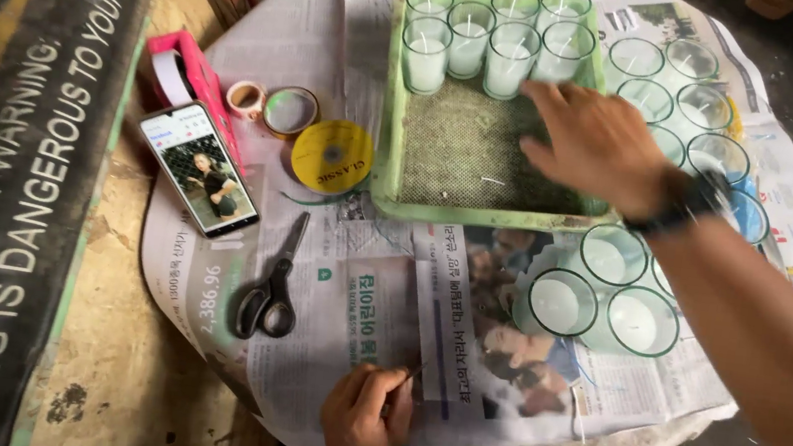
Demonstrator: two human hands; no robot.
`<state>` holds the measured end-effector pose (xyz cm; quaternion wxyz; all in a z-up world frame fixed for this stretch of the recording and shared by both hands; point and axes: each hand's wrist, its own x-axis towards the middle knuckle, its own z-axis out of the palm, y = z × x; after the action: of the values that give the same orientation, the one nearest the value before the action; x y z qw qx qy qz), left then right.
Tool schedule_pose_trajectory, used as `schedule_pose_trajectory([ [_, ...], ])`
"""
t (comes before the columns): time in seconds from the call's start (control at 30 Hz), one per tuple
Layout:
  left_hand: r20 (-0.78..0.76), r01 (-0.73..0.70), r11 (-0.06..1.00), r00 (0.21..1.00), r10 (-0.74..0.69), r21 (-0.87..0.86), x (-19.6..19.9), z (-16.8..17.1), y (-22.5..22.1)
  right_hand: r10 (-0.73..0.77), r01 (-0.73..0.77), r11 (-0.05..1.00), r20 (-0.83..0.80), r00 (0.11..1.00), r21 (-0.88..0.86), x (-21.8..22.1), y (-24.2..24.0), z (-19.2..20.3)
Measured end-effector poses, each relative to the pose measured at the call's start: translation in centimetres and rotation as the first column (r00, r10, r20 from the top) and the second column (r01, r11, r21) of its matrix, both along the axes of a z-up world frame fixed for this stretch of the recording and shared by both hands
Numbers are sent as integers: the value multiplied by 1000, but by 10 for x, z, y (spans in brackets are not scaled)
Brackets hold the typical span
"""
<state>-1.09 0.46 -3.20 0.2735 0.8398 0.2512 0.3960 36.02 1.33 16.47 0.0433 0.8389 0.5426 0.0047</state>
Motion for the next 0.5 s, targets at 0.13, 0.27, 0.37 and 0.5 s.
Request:
schedule_pose_trajectory([
  [0.13, -1, -13, 999, 1000, 13, -34, -1, -7, -2, -212, 197, 977, -235, 949, -85, 45, 67, -24],
  [0.27, 14, -20, 1000, 1000, 20, 24, 0, -6, -1, -290, 308, 950, -227, 930, 50, 69, 89, -68],
  [0.37, 1, -13, 999, 1000, 13, 38, -2, -12, 0, -284, 307, 940, -155, 946, 150, 82, 85, -95],
  [0.5, 16, 5, 999, 1000, -5, 33, -1, -11, 2, -111, 128, 950, -77, 991, 285, 97, 65, -108],
])
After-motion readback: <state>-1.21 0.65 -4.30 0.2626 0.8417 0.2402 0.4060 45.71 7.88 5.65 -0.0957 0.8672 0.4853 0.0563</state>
